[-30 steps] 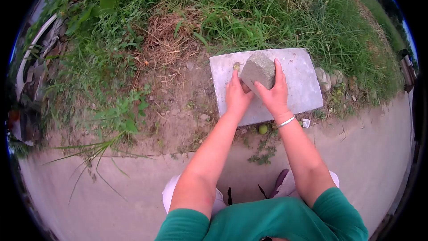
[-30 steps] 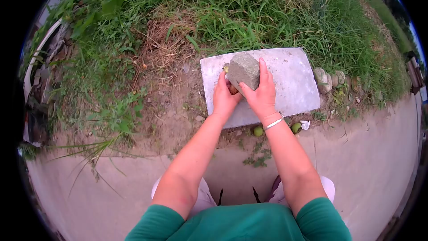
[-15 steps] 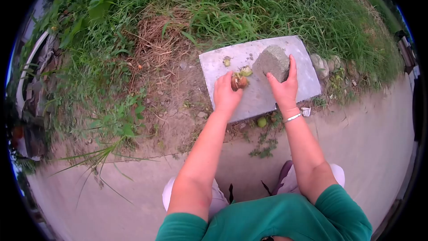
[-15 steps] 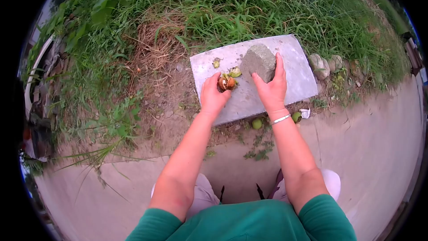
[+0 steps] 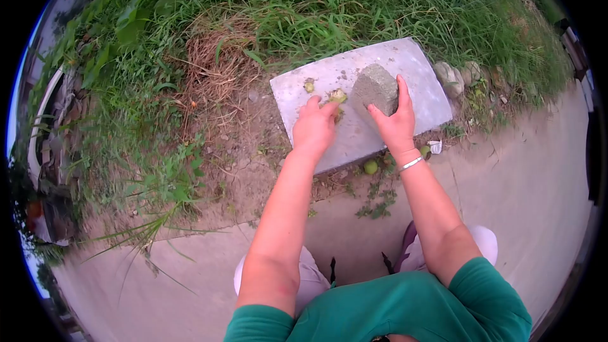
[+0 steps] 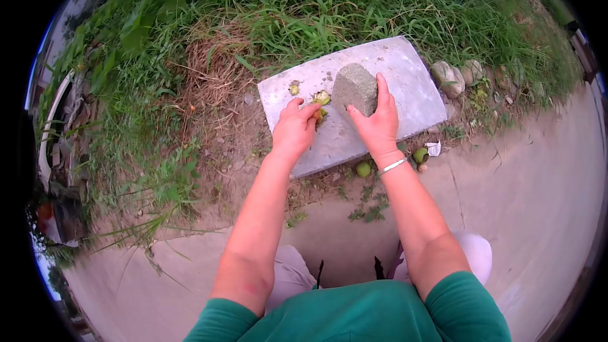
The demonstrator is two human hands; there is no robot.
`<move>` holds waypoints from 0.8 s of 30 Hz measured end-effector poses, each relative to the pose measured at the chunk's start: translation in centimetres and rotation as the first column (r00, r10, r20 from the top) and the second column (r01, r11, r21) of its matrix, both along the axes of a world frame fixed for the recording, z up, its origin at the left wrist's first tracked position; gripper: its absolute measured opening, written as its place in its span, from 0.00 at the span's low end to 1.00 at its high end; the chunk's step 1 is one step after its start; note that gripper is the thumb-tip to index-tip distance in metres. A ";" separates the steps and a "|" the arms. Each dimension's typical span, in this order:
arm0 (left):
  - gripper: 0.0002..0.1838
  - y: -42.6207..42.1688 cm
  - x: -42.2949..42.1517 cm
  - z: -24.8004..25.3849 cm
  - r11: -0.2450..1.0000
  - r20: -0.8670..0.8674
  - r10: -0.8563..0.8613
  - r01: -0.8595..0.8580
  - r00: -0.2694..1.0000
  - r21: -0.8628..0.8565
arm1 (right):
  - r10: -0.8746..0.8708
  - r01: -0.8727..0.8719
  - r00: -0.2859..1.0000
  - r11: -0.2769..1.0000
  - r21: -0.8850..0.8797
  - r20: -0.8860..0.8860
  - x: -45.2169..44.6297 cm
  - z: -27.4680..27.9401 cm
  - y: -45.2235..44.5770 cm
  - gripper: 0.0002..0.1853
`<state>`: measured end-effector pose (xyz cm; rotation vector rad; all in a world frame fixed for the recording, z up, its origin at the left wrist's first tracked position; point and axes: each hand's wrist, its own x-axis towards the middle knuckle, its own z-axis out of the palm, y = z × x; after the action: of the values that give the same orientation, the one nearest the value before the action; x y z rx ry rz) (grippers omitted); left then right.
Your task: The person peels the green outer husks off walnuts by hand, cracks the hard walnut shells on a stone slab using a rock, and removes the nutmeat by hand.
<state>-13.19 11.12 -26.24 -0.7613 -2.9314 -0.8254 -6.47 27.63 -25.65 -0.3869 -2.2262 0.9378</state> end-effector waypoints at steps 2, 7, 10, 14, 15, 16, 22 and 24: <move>0.15 -0.5 -0.5 -0.1 0.998 0.077 0.012 -0.016 0.997 0.060 | -0.004 0.001 0.999 0.999 0.053 0.046 0.2 0.2 -0.3 0.46; 0.11 -1.4 -0.4 -0.7 0.984 0.073 0.062 -0.073 0.995 0.162 | 0.067 -0.062 0.995 0.996 0.057 -0.076 -0.1 1.8 -1.5 0.46; 0.12 -1.6 -0.5 -0.8 0.980 0.112 0.110 -0.127 0.988 0.155 | 0.105 -0.085 0.975 0.991 0.106 -0.197 -0.4 3.9 -2.5 0.46; 0.12 -1.2 -0.3 -0.8 0.977 0.103 0.144 -0.158 0.984 0.143 | 0.143 -0.088 0.956 0.973 0.213 -0.258 -0.4 4.3 -3.7 0.45; 0.12 -1.2 -0.2 -0.9 0.977 0.087 0.150 -0.161 0.985 0.141 | 0.148 -0.093 0.955 0.972 0.215 -0.258 -0.2 3.9 -3.8 0.45; 0.12 -1.2 -0.2 -1.1 0.976 0.086 0.153 -0.164 0.984 0.142 | 0.187 -0.148 0.976 0.946 0.289 -0.111 0.1 3.0 -3.9 0.45; 0.12 -1.4 0.2 -1.2 0.980 0.110 0.179 -0.187 0.978 0.065 | 0.190 -0.183 0.982 0.923 0.338 0.013 0.2 1.7 -4.3 0.46; 0.14 -1.1 0.8 0.0 0.985 0.042 0.165 -0.167 0.985 0.045 | 0.194 -0.167 0.980 0.919 0.357 -0.041 0.0 2.4 -4.0 0.46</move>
<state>-12.41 10.03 -26.21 -0.4951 -2.9451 -0.9015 -6.49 23.63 -23.22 0.0201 -2.3287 0.6107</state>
